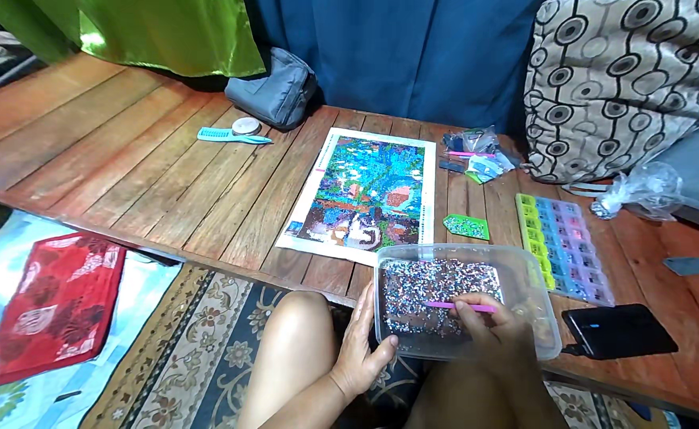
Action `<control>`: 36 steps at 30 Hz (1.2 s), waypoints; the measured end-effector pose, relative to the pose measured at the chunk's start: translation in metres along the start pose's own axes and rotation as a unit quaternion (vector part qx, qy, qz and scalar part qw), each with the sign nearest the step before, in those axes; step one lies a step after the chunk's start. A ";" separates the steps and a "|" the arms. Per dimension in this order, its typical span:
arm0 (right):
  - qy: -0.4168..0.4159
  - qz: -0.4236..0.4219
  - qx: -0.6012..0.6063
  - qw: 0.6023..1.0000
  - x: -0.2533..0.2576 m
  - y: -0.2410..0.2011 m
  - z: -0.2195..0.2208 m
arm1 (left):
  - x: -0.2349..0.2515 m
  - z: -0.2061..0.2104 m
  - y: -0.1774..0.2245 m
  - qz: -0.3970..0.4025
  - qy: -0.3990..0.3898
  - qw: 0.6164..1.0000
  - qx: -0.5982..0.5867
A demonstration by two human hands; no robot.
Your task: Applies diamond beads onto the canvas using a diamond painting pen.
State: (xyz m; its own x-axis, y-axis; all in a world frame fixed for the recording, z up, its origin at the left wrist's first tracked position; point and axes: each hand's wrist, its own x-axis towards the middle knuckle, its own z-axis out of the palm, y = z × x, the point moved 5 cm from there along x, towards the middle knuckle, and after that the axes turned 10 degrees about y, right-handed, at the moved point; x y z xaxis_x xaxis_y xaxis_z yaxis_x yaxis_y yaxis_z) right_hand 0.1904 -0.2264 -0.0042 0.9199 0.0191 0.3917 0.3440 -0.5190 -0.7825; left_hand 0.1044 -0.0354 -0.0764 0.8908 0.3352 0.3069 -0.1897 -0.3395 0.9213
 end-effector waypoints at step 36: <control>0.025 0.002 -0.003 1.000 0.002 0.002 -0.006 | 0.000 -0.001 0.001 -0.001 0.002 1.000 -0.006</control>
State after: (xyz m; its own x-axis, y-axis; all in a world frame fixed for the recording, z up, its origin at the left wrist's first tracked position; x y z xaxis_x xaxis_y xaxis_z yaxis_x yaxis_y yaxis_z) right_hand 0.1920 -0.2327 -0.0023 0.9104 -0.0254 0.4129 0.3394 -0.5249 -0.7806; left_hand 0.1040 -0.0352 -0.0748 0.8896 0.3394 0.3058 -0.1926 -0.3283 0.9247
